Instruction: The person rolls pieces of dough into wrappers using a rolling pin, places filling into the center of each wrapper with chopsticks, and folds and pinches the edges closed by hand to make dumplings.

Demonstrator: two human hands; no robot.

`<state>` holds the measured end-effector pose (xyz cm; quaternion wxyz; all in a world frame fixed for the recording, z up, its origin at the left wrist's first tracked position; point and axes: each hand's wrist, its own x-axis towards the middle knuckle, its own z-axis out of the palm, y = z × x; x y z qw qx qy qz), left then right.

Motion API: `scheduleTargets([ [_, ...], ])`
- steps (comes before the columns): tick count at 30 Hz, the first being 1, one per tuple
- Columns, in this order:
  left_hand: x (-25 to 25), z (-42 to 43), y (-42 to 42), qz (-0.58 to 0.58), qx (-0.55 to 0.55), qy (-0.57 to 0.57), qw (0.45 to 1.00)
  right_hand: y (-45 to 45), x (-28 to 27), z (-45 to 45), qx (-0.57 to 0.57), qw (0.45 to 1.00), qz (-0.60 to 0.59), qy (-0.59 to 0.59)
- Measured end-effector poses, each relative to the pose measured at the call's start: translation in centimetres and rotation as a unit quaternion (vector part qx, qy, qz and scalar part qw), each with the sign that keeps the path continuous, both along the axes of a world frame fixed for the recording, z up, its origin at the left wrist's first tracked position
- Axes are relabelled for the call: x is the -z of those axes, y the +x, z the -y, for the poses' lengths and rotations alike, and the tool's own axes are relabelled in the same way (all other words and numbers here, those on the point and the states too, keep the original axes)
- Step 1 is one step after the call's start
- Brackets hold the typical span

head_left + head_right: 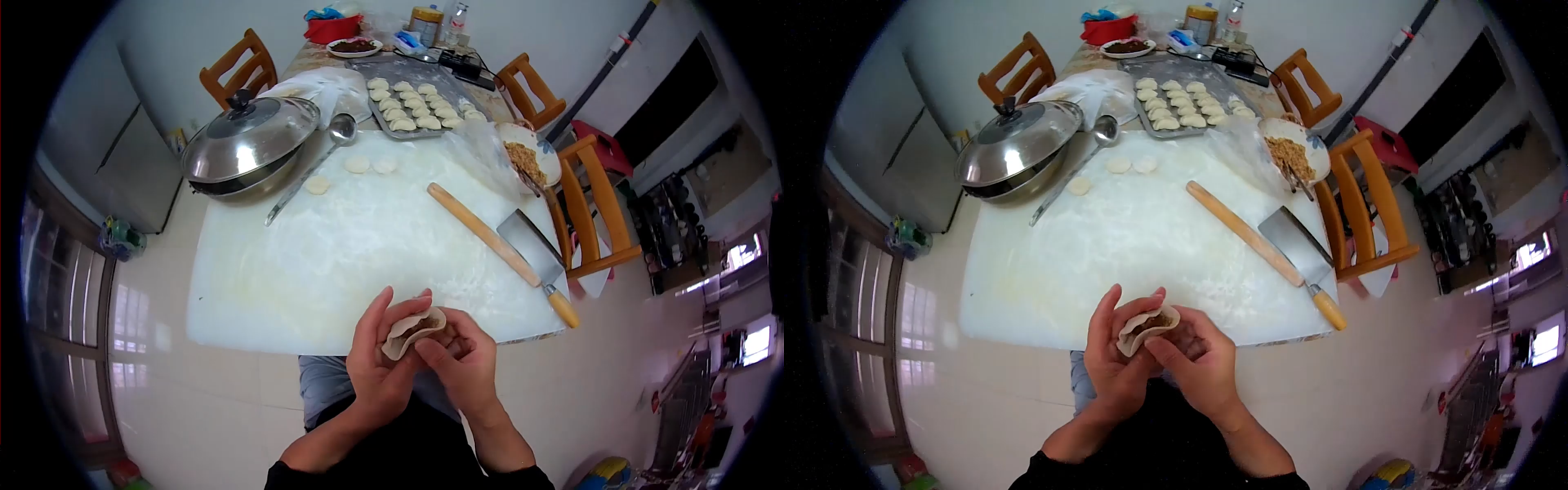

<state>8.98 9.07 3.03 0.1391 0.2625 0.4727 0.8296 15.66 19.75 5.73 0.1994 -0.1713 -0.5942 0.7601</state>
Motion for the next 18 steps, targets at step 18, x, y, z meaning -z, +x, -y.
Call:
scheduleTargets([
  [18, -0.9, 0.3, -0.1, 0.056, 0.014, -0.174, 0.983, 0.0, 2.6, -0.8, 0.058, 0.994, -0.044, 0.085],
])
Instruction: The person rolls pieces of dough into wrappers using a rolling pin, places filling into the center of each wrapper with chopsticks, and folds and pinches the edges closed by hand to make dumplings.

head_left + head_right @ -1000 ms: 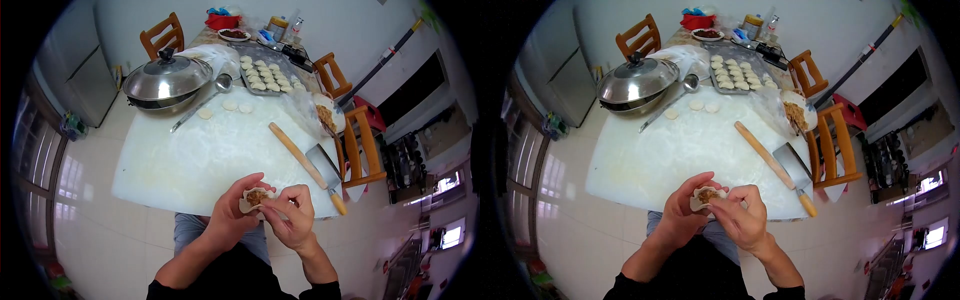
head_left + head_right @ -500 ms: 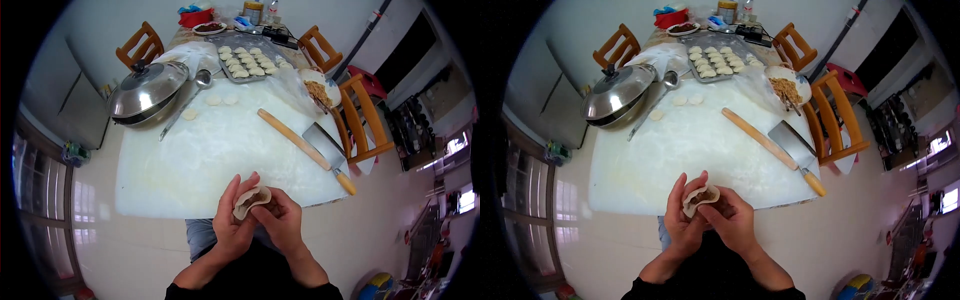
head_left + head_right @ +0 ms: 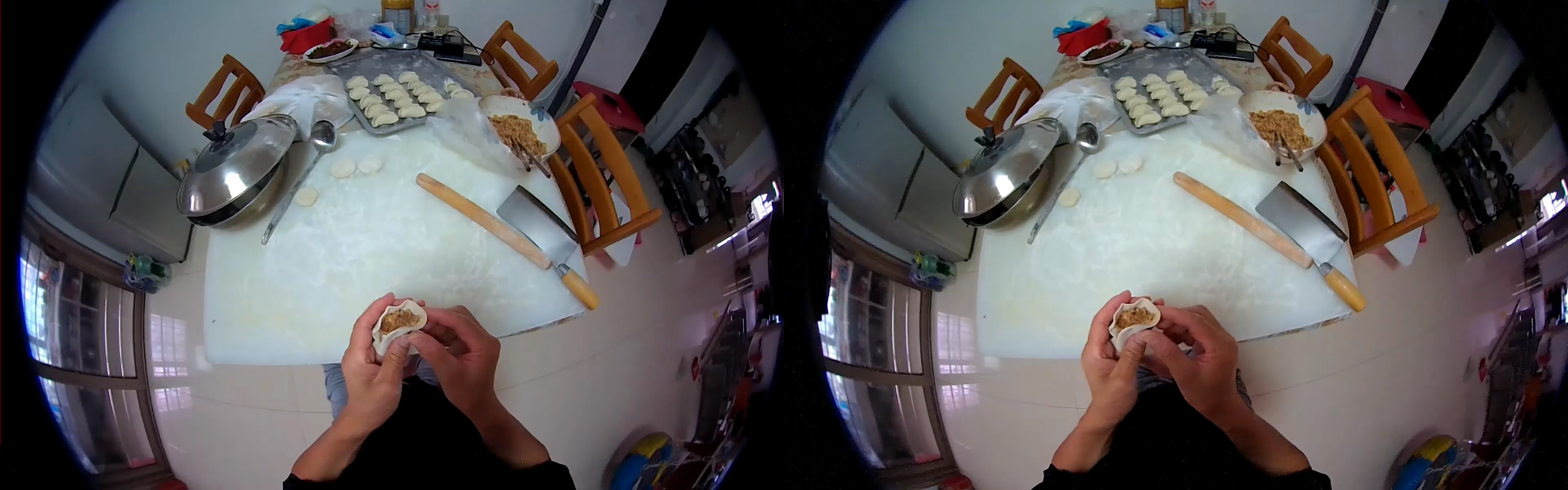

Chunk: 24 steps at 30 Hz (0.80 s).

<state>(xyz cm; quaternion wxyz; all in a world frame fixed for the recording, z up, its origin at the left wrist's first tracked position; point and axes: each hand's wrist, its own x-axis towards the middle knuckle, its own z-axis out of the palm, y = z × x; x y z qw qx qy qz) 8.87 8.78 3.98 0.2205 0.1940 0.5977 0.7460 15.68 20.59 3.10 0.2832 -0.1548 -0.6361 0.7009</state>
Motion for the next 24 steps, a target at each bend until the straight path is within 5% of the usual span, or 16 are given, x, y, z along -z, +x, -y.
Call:
scheduleTargets([
  [11, -1.0, -0.7, -0.1, 0.006, 0.045, -0.045, 0.998, 0.4, 0.0, -1.2, 0.050, 0.987, -0.015, 0.151],
  [24, -1.1, -0.4, -2.0, 0.008, 0.149, -0.080, 0.986, 1.1, -0.2, -2.8, -0.026, 0.989, 0.038, 0.137],
])
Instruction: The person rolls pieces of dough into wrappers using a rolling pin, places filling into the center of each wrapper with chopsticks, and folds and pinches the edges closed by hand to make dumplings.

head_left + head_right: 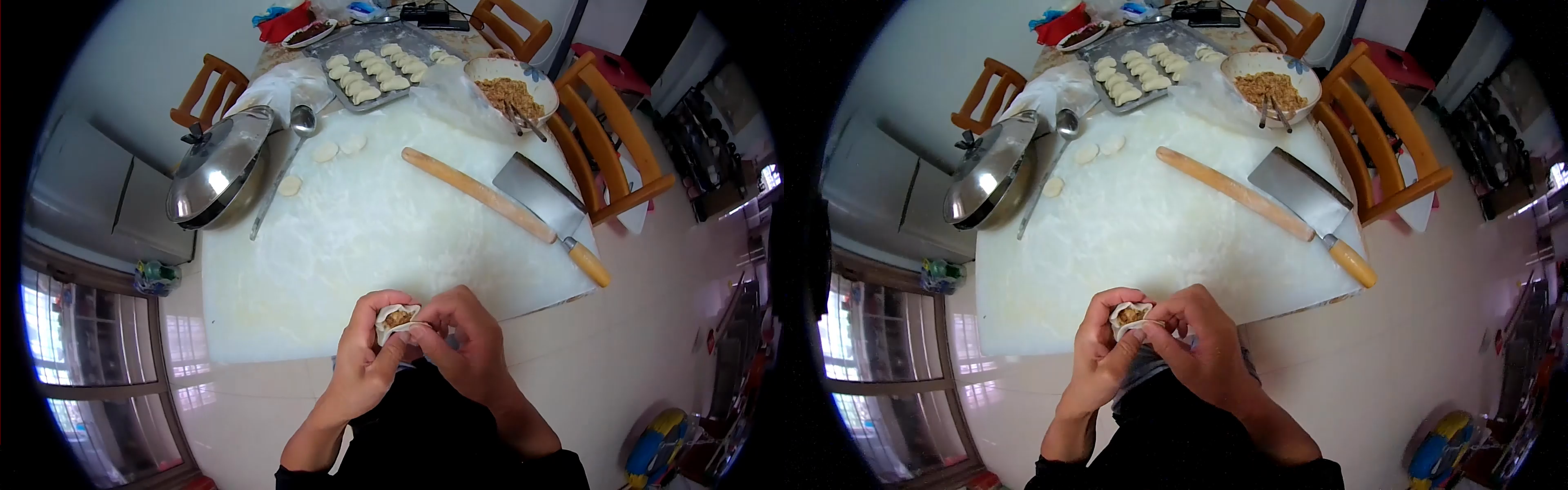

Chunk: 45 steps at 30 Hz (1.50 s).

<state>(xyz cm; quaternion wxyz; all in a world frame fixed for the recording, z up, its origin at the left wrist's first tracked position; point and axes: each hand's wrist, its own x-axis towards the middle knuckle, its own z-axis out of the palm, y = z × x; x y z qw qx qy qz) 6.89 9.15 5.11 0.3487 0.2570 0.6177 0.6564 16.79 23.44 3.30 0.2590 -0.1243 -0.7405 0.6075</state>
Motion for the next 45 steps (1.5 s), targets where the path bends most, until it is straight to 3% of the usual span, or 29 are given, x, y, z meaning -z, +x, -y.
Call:
scheduleTargets([
  [3, -0.3, -0.2, 0.2, 0.018, 0.001, 0.005, 1.000, -0.1, -0.7, 0.0, 0.008, 0.994, 0.027, -0.107],
  [8, -0.8, -0.6, 0.4, 0.057, 0.000, -0.002, 0.998, -0.1, -0.6, -1.2, -0.031, 0.999, 0.039, 0.011],
  [12, -1.4, -0.6, -0.5, 0.059, 0.029, -0.034, 0.997, 0.1, -0.5, -1.1, -0.024, 0.998, 0.040, 0.041],
  [20, -2.4, -0.7, -1.9, 0.006, 0.097, -0.109, 0.989, 0.1, 0.7, -0.3, 0.070, 0.993, -0.034, 0.086],
  [23, -3.1, -1.0, -1.5, -0.017, 0.084, -0.101, 0.991, 0.3, 0.8, -0.3, 0.094, 0.992, -0.047, 0.074],
  [28, -0.6, -1.8, 1.7, -0.009, -0.058, 0.062, 0.996, -0.5, 1.2, 0.6, 0.115, 0.988, -0.102, 0.005],
  [30, -0.5, -2.2, 2.4, 0.002, -0.079, 0.057, 0.995, -0.6, 1.6, 0.7, 0.115, 0.987, -0.108, -0.004],
  [32, -0.4, -2.0, 2.4, 0.017, -0.103, 0.051, 0.993, -0.5, 2.2, 0.1, 0.114, 0.984, -0.105, 0.084],
  [36, 0.1, -1.0, 1.0, -0.009, -0.026, -0.009, 1.000, 0.0, 1.2, -0.2, 0.094, 0.981, -0.068, 0.153],
  [38, 0.0, -0.9, 0.7, -0.004, 0.006, -0.009, 1.000, 0.2, 0.6, 0.0, 0.065, 0.996, -0.063, 0.003],
  [45, -1.5, -1.5, 0.4, -0.008, 0.051, -0.061, 0.997, 0.9, 0.5, -1.1, 0.024, 0.998, 0.014, 0.053],
])
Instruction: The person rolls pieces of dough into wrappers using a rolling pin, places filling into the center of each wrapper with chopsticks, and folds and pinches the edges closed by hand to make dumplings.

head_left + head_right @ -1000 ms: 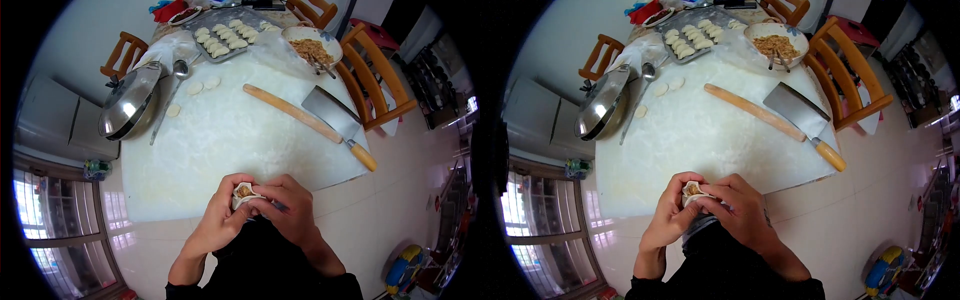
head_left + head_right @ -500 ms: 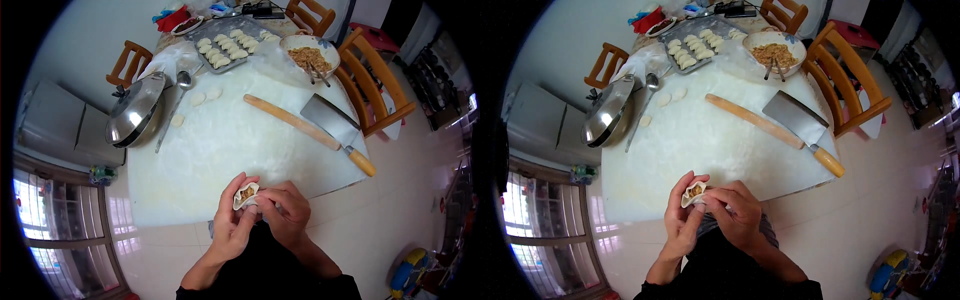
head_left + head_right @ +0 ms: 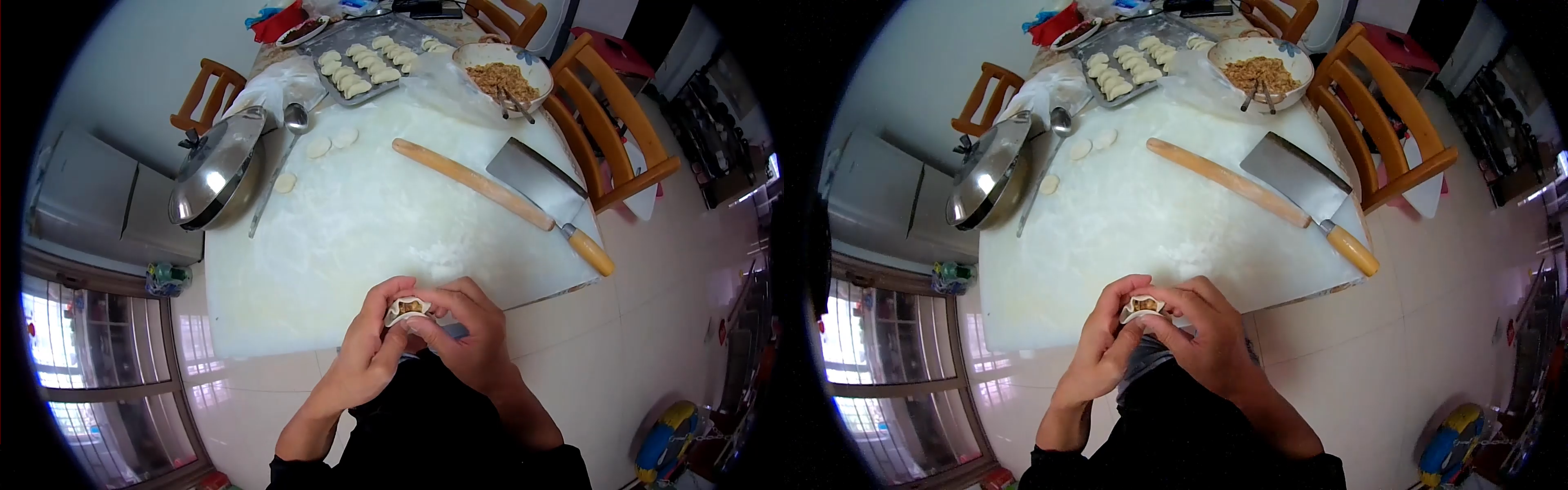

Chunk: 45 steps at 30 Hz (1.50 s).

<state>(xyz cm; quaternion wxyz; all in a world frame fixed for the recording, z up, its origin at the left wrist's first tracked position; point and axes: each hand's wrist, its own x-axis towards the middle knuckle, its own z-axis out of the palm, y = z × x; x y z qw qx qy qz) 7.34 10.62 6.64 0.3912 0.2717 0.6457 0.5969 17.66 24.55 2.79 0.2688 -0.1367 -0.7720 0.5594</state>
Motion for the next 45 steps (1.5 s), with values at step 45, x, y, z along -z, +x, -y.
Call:
scheduleTargets([
  [45, 5.0, 0.8, 1.6, 0.068, -0.143, 0.033, 0.987, -1.6, 1.1, 1.5, 0.016, 0.987, -0.037, 0.155],
])
